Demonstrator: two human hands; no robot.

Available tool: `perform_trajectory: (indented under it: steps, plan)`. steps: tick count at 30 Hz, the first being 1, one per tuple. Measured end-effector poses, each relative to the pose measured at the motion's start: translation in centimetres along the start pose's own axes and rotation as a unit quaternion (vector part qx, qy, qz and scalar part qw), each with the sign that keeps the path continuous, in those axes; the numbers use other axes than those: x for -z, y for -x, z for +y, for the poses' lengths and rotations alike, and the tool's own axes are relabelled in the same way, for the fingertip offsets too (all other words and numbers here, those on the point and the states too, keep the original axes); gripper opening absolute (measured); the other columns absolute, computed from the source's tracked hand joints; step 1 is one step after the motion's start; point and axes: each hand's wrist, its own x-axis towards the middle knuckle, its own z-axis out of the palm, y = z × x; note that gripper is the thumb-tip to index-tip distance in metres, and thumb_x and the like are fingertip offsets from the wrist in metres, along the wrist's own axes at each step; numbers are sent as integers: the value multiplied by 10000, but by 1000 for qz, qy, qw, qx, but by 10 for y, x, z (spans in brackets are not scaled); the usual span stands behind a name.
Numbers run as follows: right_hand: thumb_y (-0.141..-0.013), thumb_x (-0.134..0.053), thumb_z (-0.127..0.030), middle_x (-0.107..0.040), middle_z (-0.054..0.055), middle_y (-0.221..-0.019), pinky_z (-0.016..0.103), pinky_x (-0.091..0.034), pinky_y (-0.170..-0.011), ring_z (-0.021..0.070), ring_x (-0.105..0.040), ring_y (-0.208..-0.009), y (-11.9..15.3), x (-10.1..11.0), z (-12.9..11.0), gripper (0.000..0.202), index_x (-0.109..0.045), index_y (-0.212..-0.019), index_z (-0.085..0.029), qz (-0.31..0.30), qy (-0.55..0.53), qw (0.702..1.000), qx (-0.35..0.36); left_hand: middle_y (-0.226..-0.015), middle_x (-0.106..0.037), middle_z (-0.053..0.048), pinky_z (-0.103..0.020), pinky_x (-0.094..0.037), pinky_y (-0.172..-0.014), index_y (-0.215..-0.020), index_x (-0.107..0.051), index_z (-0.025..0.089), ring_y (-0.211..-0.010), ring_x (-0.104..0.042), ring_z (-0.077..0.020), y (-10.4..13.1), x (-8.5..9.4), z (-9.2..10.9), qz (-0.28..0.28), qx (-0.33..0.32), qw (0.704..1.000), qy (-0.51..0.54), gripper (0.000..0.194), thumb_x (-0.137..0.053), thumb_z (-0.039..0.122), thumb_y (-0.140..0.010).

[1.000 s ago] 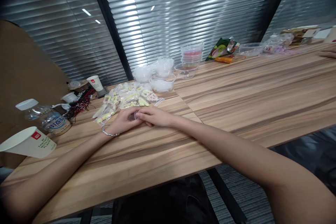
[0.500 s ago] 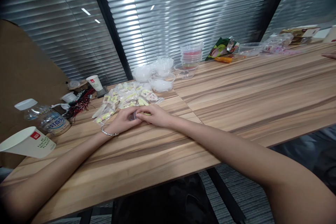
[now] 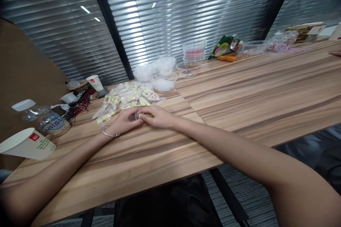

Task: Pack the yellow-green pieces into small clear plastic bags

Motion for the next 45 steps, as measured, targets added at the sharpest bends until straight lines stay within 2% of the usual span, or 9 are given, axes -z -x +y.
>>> perform_trajectory:
  steps: [10, 21, 39, 45]
  plan:
    - [-907, -446, -248, -635, 43, -901, 271, -416, -779, 160, -565, -829, 0, -1, 1, 186, -603, -908, -148, -5, 24, 1000, 3, -1040, -652, -38, -282, -450, -806, -1080, -605, 173, -888, -588, -170, 0, 1, 1, -5, 4, 1000, -9, 290, -554, 270, -811]
    - [-918, -433, -225, -640, 50, -1016, 285, -419, -850, 166, -574, -932, 0, -1, -1, 215, -622, -1002, -168, -12, 16, 1000, 8, -971, -651, -29, -271, -451, -775, -1006, -612, 173, -844, -581, -162, 0, 2, 4, -7, 11, 1000, -10, 229, -542, 214, -792]
    - [-915, -420, -229, -609, 34, -899, 258, -412, -763, 151, -549, -832, 0, 0, 3, 185, -588, -879, -160, -32, 21, 999, 7, -941, -650, -34, -270, -447, -732, -1025, -604, 171, -802, -575, -160, -1, 1, 2, -17, 14, 1000, -23, 252, -543, 292, -813]
    - [-922, -405, -233, -611, 40, -903, 272, -416, -771, 161, -545, -836, 0, 1, 1, 200, -592, -913, -164, -45, 39, 998, -11, -968, -649, -40, -276, -445, -753, -1038, -597, 170, -838, -580, -170, -1, 0, 0, -21, 8, 999, -26, 266, -541, 287, -806]
